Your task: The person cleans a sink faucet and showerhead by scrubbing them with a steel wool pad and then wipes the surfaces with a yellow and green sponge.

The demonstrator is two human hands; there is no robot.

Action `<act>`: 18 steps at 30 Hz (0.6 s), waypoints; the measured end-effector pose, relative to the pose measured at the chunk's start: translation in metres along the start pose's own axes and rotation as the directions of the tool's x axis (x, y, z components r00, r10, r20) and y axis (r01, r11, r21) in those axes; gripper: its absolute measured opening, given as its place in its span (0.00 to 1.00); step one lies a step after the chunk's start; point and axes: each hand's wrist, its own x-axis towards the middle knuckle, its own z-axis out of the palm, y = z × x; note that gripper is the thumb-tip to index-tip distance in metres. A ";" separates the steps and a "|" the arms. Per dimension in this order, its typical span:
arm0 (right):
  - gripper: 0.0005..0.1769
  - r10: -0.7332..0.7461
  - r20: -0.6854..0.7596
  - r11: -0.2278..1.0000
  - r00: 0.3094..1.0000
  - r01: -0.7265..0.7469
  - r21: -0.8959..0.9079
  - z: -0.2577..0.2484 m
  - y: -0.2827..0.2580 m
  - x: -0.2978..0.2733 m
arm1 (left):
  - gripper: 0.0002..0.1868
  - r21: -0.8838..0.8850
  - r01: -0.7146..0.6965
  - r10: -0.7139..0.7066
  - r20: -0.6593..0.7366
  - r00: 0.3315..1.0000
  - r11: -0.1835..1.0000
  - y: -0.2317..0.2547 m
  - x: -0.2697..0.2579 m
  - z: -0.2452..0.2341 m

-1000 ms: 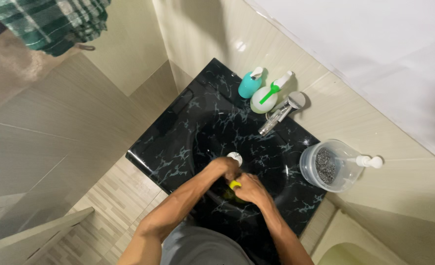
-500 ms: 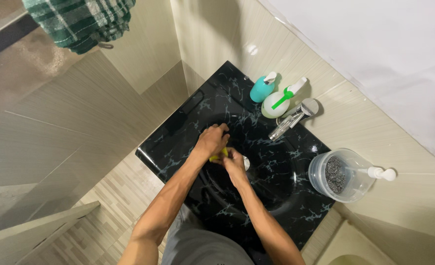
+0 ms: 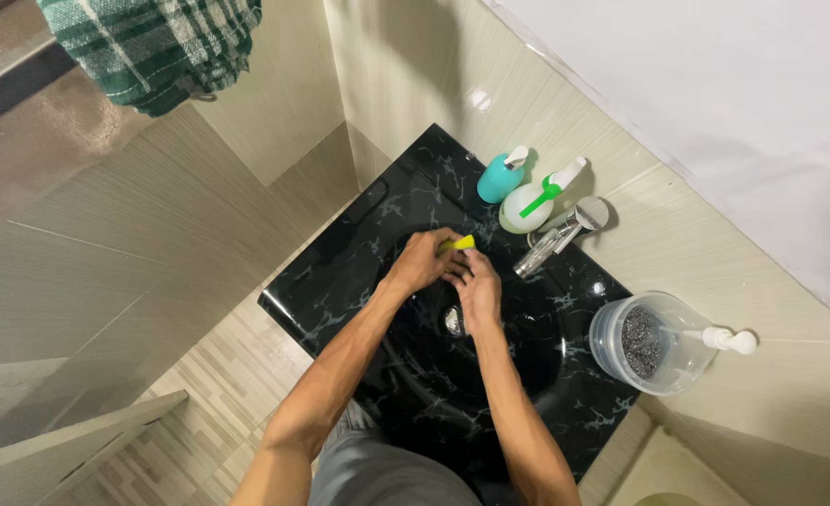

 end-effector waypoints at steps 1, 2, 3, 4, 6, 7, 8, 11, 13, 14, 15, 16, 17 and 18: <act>0.20 -0.043 -0.015 0.993 0.999 0.041 -0.107 -0.002 0.001 -0.001 | 0.14 -0.014 0.020 -0.021 -0.041 0.999 1.000 -0.002 0.006 0.004; 0.20 -0.135 -0.029 0.962 0.990 0.125 -0.241 -0.004 0.003 -0.002 | 0.14 0.041 -0.035 0.038 -0.068 0.997 0.999 -0.003 0.012 0.006; 0.20 -0.230 -0.032 0.906 0.973 0.202 -0.372 -0.006 0.005 -0.003 | 0.14 0.097 -0.091 0.100 -0.090 0.991 0.991 0.000 0.018 0.008; 0.20 -0.321 -0.022 0.826 0.947 0.269 -0.496 -0.007 0.007 -0.005 | 0.14 0.153 -0.146 0.163 -0.109 0.981 0.977 0.005 0.023 0.010; 0.24 -0.480 0.015 0.644 0.877 0.364 -0.673 -0.009 0.006 -0.010 | 0.15 0.112 -0.110 0.117 -0.061 0.991 0.988 0.021 0.029 0.016; 0.26 -0.548 0.048 0.536 0.835 0.394 -0.747 -0.008 0.006 -0.013 | 0.16 0.092 -0.089 0.093 -0.038 0.995 0.992 0.029 0.030 0.018; 0.29 -0.571 0.069 0.474 0.818 0.397 -0.786 -0.006 0.004 -0.014 | 0.16 0.094 -0.129 0.133 -0.035 0.990 0.987 0.037 0.033 0.021; 0.36 -0.607 0.122 0.332 0.785 0.390 -0.859 -0.002 -0.002 -0.017 | 0.17 0.160 -0.184 0.190 -0.022 0.982 0.970 0.050 0.035 0.029; 0.40 -0.604 0.137 0.311 0.785 0.391 -0.866 0.003 -0.005 -0.017 | 0.21 0.290 -0.138 0.149 -0.018 0.989 0.947 0.052 0.036 0.030; 0.40 -0.590 0.144 0.312 0.794 0.389 -0.867 0.005 -0.007 -0.017 | 0.19 0.302 -0.139 0.154 -0.026 0.988 0.943 0.052 0.036 0.029; 0.40 -0.576 0.148 0.313 0.804 0.384 -0.869 0.007 -0.008 -0.019 | 0.17 0.312 -0.141 0.158 -0.031 0.987 0.940 0.050 0.034 0.027; 0.40 -0.562 0.152 0.314 0.813 0.379 -0.870 0.008 -0.010 -0.019 | 0.15 0.323 -0.142 0.162 -0.037 0.986 0.936 0.047 0.033 0.026; 0.40 -0.561 0.198 0.271 0.804 0.404 -0.874 0.010 -0.011 -0.019 | 0.14 0.320 -0.158 0.189 -0.067 0.980 0.934 0.044 0.032 0.024; 0.40 -0.558 0.243 0.227 0.793 0.428 -0.875 0.013 -0.012 -0.019 | 0.13 0.317 -0.175 0.216 -0.097 0.972 0.932 0.041 0.032 0.022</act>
